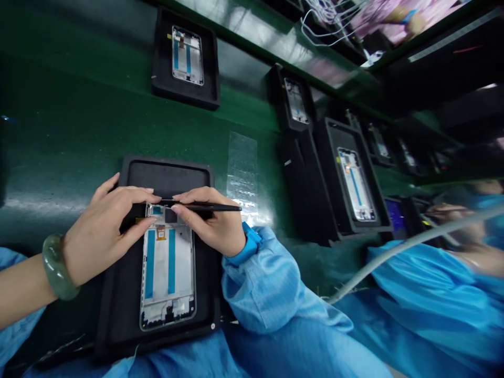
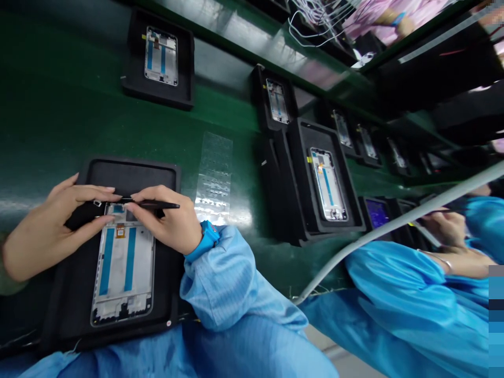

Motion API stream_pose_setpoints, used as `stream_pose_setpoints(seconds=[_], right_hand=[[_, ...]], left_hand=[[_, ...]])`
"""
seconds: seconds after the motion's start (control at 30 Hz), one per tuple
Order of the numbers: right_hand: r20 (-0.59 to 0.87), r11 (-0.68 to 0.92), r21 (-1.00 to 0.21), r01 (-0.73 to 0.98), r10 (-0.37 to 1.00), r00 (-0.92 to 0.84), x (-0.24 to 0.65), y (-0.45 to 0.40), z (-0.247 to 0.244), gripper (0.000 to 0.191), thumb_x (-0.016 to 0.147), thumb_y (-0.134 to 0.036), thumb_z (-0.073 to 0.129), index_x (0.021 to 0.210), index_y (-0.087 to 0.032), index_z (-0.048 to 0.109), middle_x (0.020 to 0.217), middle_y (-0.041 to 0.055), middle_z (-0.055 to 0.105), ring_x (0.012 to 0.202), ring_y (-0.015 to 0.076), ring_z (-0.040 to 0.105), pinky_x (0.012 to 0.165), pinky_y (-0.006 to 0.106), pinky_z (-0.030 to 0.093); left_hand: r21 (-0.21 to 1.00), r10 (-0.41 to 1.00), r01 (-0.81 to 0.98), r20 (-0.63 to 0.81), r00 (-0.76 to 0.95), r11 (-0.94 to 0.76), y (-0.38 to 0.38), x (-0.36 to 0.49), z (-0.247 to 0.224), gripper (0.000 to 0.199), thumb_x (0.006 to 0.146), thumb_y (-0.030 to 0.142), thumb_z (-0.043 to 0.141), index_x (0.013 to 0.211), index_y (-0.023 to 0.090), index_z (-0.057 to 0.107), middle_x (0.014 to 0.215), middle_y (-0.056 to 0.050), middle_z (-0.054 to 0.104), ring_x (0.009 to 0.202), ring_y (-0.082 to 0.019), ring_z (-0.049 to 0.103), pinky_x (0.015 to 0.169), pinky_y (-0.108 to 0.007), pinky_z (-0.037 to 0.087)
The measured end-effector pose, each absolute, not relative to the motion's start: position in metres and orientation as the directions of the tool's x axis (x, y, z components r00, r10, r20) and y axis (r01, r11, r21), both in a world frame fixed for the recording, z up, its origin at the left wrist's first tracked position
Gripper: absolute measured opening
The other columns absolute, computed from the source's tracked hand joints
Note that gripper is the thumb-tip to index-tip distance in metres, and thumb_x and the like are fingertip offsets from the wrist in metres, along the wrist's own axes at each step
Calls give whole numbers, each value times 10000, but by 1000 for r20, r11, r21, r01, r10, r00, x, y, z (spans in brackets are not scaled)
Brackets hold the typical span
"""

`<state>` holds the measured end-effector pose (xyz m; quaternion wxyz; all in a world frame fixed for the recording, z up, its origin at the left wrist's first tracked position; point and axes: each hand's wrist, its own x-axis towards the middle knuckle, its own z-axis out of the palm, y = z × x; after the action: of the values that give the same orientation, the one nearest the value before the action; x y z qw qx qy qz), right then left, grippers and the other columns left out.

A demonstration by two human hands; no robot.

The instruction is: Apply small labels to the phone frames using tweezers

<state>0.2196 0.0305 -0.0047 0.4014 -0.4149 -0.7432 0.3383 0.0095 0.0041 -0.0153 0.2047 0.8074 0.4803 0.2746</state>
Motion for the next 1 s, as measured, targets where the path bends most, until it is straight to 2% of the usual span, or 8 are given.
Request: stream_pose_setpoints(seconds=[0.2, 0.43, 0.67, 0.83, 0.9, 1.0], right_hand=[[378, 499, -746, 440, 862, -336, 216, 27, -1, 107, 810, -257, 675, 870, -199, 609, 856, 34, 716, 794, 141, 701, 717, 247, 574], [315, 417, -780, 466, 906, -283, 214, 27, 2, 89, 799, -259, 679, 854, -211, 628, 846, 13, 723, 777, 137, 699, 700, 243, 559], [192, 248, -920, 305, 960, -202, 212, 27, 6, 109, 770, -261, 710, 810, -203, 627, 780, 6, 711, 695, 131, 691, 623, 235, 560], [54, 89, -974, 208, 984, -171, 205, 22, 11, 146, 757, -295, 721, 792, -200, 616, 746, -4, 706, 673, 128, 687, 600, 228, 567], [66, 95, -982, 166, 983, -171, 205, 20, 11, 154, 763, -299, 716, 813, -196, 612, 784, 7, 713, 709, 136, 696, 635, 243, 580], [162, 188, -974, 124, 968, -193, 208, 19, 8, 159, 768, -292, 715, 851, -200, 614, 865, 30, 715, 805, 159, 704, 737, 294, 596]], left_hand=[[598, 890, 664, 238, 388, -449, 4, 11, -15, 243, 887, 369, 521, 1083, 229, 487, 1121, -51, 662, 1105, -210, 596, 1123, -512, 276], [606, 892, 659, 239, 383, -446, 4, 12, -16, 241, 887, 367, 518, 1089, 238, 488, 1119, -35, 663, 1102, -205, 598, 1120, -515, 283], [561, 876, 673, 292, 383, -482, 7, 14, -12, 221, 877, 332, 543, 1071, 234, 501, 1039, -17, 680, 1038, -198, 626, 1121, -522, 283], [520, 848, 670, 352, 397, -530, 4, 16, -9, 106, 888, 212, 522, 989, 241, 529, 918, 32, 690, 855, -144, 662, 1132, -497, 296], [537, 855, 667, 371, 363, -517, 2, 18, -7, 103, 889, 201, 524, 984, 239, 531, 891, 38, 688, 822, -136, 668, 1119, -465, 342], [568, 881, 681, 380, 281, -462, -1, 20, -4, 140, 893, 243, 532, 1032, 223, 523, 912, 21, 694, 869, -161, 677, 1046, -422, 445]])
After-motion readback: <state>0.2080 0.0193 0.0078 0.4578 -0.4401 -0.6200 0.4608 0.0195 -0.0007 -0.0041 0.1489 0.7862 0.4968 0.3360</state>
